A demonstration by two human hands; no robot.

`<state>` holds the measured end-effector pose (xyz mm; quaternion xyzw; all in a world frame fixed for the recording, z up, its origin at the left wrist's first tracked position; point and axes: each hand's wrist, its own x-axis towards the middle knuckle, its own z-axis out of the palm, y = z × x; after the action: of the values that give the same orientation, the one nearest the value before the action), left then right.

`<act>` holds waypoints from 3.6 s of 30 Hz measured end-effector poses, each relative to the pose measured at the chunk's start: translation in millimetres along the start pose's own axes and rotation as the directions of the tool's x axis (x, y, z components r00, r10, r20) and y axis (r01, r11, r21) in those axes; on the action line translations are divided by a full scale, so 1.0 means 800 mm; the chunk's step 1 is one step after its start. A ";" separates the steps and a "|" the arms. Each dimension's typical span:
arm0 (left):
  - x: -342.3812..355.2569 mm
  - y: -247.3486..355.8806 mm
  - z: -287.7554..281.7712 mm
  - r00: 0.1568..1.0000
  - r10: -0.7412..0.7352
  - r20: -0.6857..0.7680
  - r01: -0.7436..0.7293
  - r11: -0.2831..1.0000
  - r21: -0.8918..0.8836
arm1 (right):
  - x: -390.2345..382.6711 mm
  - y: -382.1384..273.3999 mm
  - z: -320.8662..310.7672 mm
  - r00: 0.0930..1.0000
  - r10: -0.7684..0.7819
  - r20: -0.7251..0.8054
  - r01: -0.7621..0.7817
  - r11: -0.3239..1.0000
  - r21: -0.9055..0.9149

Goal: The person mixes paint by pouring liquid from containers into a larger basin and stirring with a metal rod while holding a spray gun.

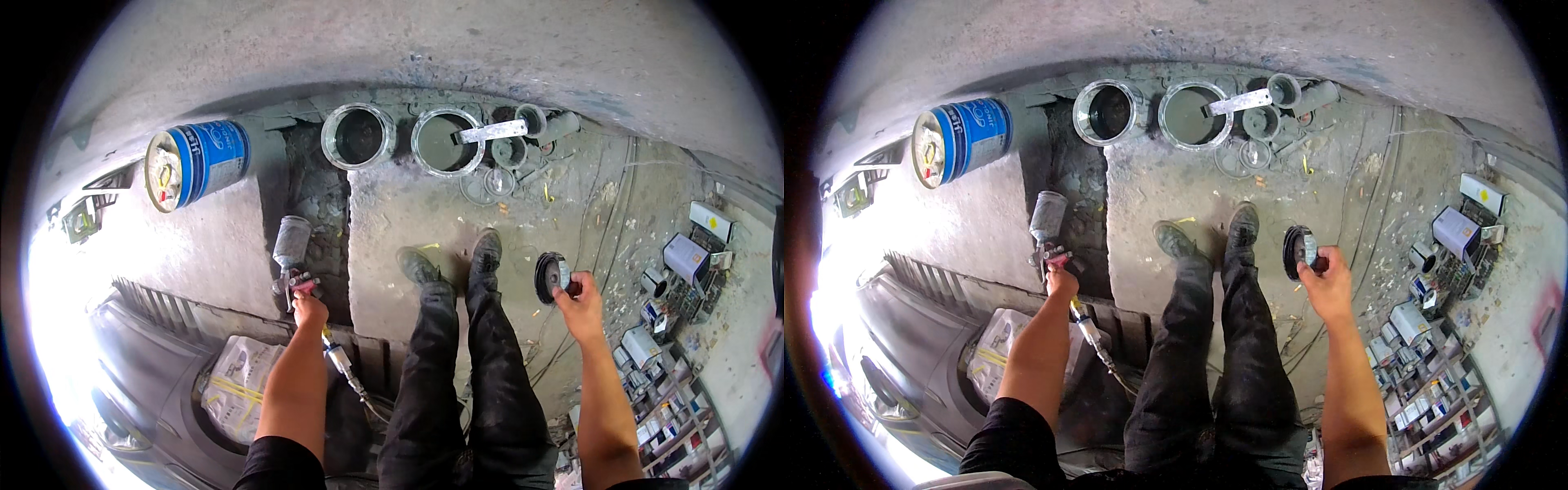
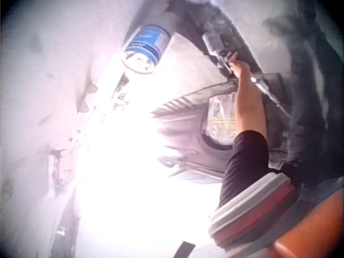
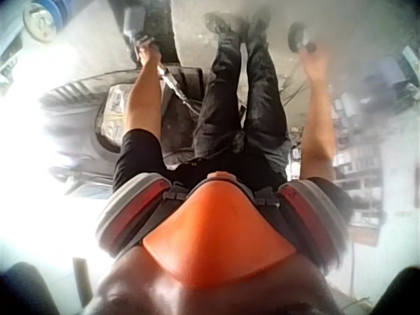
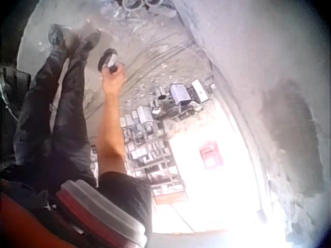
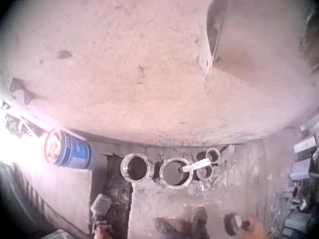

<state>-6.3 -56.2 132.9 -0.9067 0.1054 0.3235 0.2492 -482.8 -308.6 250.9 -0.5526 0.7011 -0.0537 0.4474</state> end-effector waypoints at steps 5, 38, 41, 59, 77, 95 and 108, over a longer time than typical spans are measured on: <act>0.011 -0.001 0.009 1.000 0.005 0.018 -0.005 1.000 -0.011 | -0.001 -0.010 0.000 1.000 0.014 0.006 -0.013 0.999 -0.042; -0.044 -0.017 -0.067 0.975 0.164 -0.148 -0.169 0.126 -0.977 | -0.073 -0.038 -0.058 0.996 0.088 -0.012 -0.061 0.779 0.623; -0.092 -0.014 -0.074 0.946 0.230 -0.230 -0.273 0.179 -0.945 | -0.099 -0.057 -0.103 0.982 0.178 0.067 -0.151 0.511 0.846; -0.508 0.101 -0.079 0.788 0.484 -0.381 -0.560 0.306 -0.770 | -0.288 0.094 -0.377 0.998 -0.052 0.024 -0.024 -0.005 1.000; -0.818 0.378 0.017 0.205 0.972 -0.114 -0.775 0.090 -0.626 | -0.557 0.418 -0.485 0.660 0.729 -0.181 0.308 -0.043 0.950; -1.028 0.403 0.233 -0.053 0.997 -0.061 -0.960 -0.068 -0.273 | -0.671 0.848 -0.462 0.339 0.937 0.083 0.485 -0.250 0.838; -1.182 0.303 0.418 0.118 0.982 0.150 -0.992 0.110 0.064 | -0.418 1.164 -0.582 0.573 0.799 0.180 0.247 -0.378 0.892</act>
<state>-997.0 -60.8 421.4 -0.5751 0.6950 0.4295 0.0417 -1483.1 128.5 187.1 0.3371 0.5935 -0.6109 0.4010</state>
